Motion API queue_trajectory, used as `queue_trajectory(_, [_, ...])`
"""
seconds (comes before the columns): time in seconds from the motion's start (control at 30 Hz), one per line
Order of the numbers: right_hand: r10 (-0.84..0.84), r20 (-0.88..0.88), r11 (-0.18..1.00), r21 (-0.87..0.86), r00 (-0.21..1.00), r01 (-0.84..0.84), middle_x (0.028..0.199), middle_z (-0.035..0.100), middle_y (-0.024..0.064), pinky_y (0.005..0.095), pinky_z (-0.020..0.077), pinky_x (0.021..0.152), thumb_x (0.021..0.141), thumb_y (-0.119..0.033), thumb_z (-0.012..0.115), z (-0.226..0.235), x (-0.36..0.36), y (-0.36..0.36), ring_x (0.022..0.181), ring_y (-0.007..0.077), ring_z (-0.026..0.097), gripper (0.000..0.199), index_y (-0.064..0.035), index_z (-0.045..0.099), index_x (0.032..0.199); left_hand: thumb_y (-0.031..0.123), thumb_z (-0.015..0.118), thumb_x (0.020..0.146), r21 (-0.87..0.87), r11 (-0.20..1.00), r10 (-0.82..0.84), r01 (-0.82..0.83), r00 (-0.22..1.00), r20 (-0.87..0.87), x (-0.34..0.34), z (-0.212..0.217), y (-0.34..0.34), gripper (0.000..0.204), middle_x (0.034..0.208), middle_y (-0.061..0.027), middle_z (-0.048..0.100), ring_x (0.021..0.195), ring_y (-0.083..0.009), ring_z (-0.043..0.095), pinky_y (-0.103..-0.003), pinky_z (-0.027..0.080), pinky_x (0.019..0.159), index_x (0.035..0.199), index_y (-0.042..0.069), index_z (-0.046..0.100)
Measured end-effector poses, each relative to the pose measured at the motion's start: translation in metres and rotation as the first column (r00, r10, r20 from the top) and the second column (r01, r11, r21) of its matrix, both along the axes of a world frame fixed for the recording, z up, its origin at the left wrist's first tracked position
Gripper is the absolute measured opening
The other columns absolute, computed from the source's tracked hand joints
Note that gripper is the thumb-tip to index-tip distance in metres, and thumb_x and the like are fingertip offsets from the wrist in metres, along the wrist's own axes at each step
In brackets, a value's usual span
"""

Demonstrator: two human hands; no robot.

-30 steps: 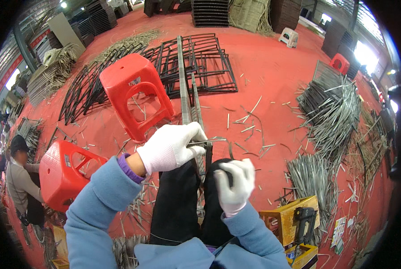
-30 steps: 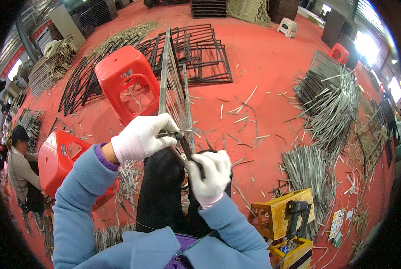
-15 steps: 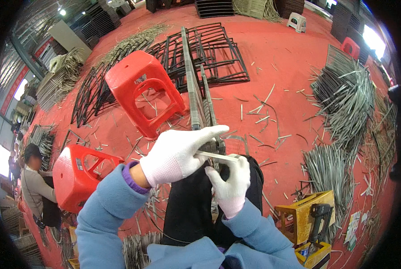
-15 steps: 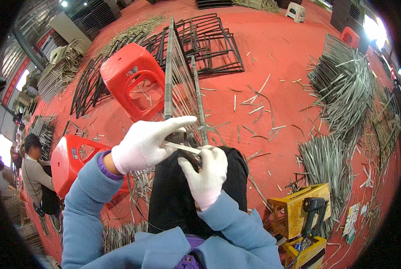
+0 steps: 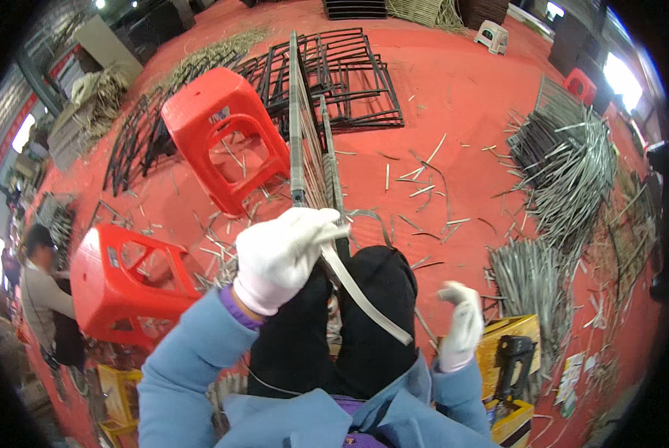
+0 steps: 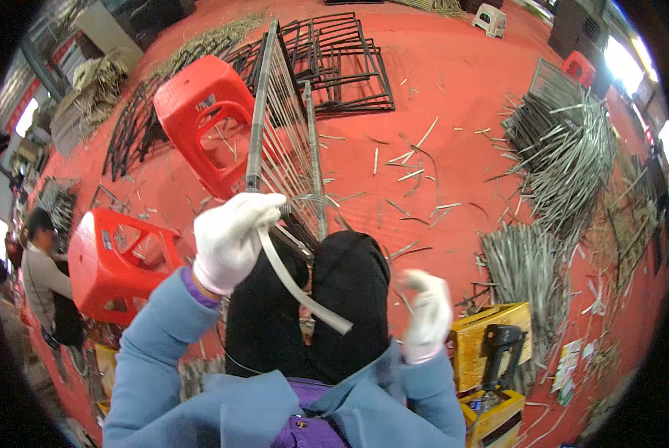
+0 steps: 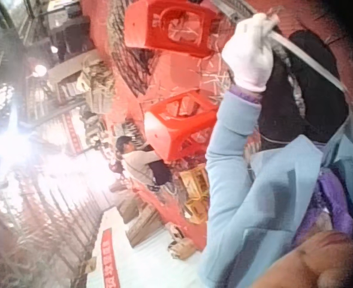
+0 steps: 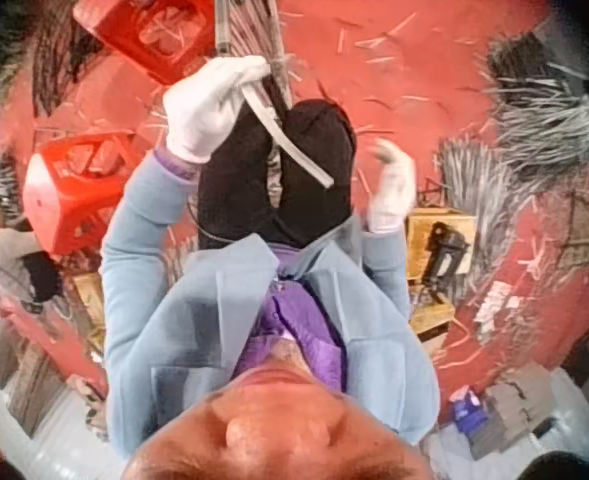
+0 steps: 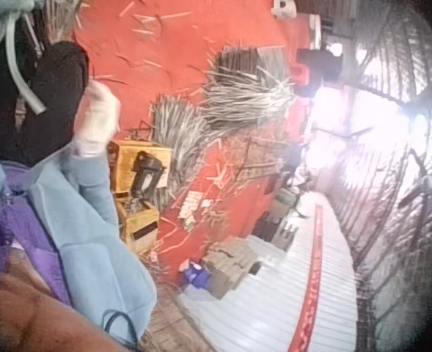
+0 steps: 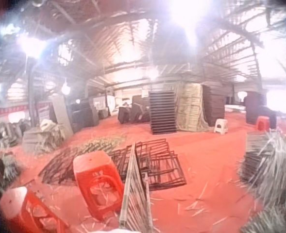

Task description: The person assembles a metal frame by inserting thin metal rods into a rectangular frame, securing them with a staple gun, and trimming excess wire with pliers. The person repeats this process for multiple rods, working on the floor in a workshop.

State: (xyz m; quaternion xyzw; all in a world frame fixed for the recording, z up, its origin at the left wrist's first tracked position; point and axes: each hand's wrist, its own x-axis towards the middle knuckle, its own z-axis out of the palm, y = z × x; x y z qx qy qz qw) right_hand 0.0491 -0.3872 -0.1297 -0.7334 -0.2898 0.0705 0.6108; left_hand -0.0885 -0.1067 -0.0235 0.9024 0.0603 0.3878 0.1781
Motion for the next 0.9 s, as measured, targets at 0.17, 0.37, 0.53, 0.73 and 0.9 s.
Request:
queue_trajectory(0.17, [-0.476,0.457,0.125,-0.811,0.752,0.572,0.141,0.048,0.0313,0.0481,0.0386,0.112,0.094,-0.023,0.066,-0.11,0.029,-0.216,0.131,0.0455,0.047,0.069,0.0068,0.036,0.148,0.006,0.066,0.09,-0.226,0.973,-0.053,0.045,0.998,-0.027,0.0,0.002,0.014,0.012,0.079,-0.0154,0.071,0.073,-0.0272,0.073,-0.033,0.057,0.067,0.098,-0.001,0.073])
queue_trajectory(0.37, [-0.451,0.387,0.188,-0.84,0.805,0.509,0.122,0.061,0.0263,0.0457,0.0467,0.102,0.08,-0.014,0.073,-0.179,0.043,-0.327,0.114,0.0415,0.06,0.063,0.0013,0.05,0.137,0.002,0.062,0.091,-0.401,0.913,-0.125,0.074,0.987,-0.102,0.01,0.006,0.012,0.014,0.083,-0.015,0.072,0.078,-0.0282,0.073,-0.033,0.056,0.072,0.099,0.001,0.073])
queue_trajectory(0.53, [-0.52,-0.064,0.632,-0.699,0.852,0.334,0.086,0.066,0.0138,0.0381,0.0536,0.069,0.076,-0.001,0.06,-0.121,0.077,-0.267,0.074,0.0284,0.065,0.036,0.0019,0.06,0.112,0.015,0.062,0.096,-0.298,0.954,-0.063,0.016,0.987,-0.149,0.012,0.013,0.008,0.015,0.078,-0.0165,0.068,0.072,-0.0315,0.069,-0.037,0.053,0.065,0.098,0.004,0.072])
queue_trajectory(0.73, [-0.007,0.103,0.936,-0.349,0.995,0.043,0.076,0.064,0.0059,0.0308,0.0488,0.062,0.083,0.002,0.065,-0.026,-0.003,-0.101,0.066,0.0172,0.062,0.01,-0.0025,0.066,0.092,0.017,0.062,0.099,-0.463,0.886,-0.113,0.004,0.972,-0.207,0.015,0.013,0.009,0.02,0.084,-0.0164,0.072,0.076,-0.0261,0.073,-0.034,0.055,0.068,0.102,0.001,0.073])
queue_trajectory(0.9, [0.416,0.254,0.877,-0.366,0.873,-0.311,0.095,0.071,0.0158,0.0355,0.0555,0.076,0.079,-0.01,0.074,0.029,-0.016,-0.002,0.084,0.0318,0.071,0.058,-0.0045,0.06,0.135,0.017,0.063,0.099,-0.531,0.847,-0.146,0.02,0.97,-0.196,0.016,0.011,0.016,0.021,0.087,-0.0148,0.075,0.079,-0.0242,0.074,-0.032,0.056,0.071,0.103,0.001,0.074])
